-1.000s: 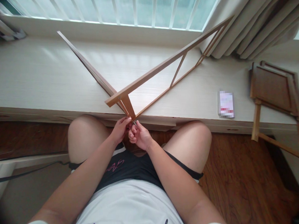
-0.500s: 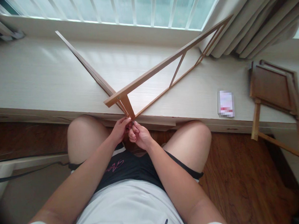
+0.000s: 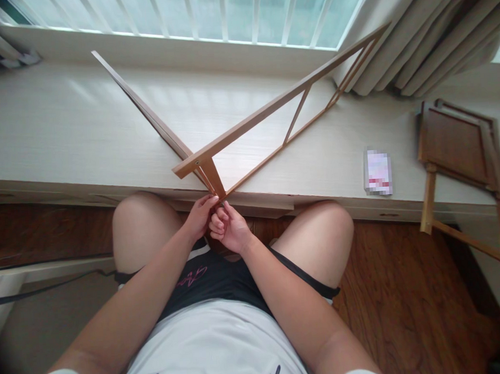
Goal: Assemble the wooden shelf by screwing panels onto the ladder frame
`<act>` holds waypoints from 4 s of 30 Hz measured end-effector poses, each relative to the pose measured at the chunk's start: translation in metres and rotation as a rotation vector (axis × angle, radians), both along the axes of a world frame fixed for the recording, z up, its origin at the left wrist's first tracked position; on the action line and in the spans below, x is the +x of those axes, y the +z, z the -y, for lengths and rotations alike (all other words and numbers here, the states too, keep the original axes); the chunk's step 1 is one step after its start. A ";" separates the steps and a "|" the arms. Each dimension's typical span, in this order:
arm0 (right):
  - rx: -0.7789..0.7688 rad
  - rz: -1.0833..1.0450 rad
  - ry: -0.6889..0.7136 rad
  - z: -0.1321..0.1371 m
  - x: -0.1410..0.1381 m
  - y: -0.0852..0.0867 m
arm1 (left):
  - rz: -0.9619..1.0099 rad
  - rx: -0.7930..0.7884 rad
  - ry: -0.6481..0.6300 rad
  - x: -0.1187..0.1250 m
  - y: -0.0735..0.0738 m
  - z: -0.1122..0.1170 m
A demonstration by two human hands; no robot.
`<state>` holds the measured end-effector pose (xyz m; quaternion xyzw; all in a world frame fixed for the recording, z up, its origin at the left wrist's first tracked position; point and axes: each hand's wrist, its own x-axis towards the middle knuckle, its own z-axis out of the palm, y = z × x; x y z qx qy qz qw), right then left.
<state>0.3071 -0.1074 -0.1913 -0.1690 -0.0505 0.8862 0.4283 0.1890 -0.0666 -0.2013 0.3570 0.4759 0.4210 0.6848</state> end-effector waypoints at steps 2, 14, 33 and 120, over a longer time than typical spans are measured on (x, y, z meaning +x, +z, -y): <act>0.015 0.002 0.015 -0.001 0.000 0.000 | -0.013 0.008 0.000 0.000 -0.001 0.000; 0.062 0.056 -0.001 -0.004 0.004 -0.001 | 0.009 0.004 0.002 -0.001 -0.001 0.000; 0.438 0.695 -0.066 -0.010 0.012 -0.019 | 0.013 -0.058 -0.040 -0.001 0.000 -0.001; 0.077 0.033 0.079 -0.008 0.010 -0.009 | 0.015 -0.023 -0.021 -0.002 0.000 0.000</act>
